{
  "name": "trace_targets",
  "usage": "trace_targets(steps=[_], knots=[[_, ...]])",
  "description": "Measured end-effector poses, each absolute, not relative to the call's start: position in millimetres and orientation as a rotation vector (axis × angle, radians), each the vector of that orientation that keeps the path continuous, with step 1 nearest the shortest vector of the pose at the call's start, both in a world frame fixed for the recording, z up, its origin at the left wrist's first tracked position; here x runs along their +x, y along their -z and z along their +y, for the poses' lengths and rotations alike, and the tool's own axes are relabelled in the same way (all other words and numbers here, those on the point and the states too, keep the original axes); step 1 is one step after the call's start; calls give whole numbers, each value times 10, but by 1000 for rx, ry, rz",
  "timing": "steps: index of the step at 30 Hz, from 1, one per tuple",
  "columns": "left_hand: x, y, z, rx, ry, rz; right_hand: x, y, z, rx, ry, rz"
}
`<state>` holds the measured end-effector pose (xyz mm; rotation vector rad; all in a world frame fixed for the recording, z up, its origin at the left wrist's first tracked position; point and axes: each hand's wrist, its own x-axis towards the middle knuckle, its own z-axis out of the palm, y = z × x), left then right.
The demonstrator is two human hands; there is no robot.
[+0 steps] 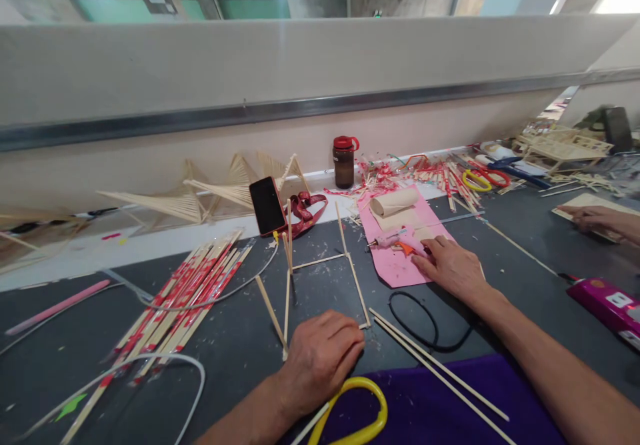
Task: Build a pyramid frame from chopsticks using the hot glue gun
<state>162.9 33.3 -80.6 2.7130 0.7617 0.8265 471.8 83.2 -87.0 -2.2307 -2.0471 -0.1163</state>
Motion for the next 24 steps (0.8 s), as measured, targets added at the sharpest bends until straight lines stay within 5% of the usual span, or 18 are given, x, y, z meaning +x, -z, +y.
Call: trace_targets(steps=[24], knots=[[1647, 754, 370, 2688, -810, 803, 4514, 726, 885, -2261, 198, -1942]])
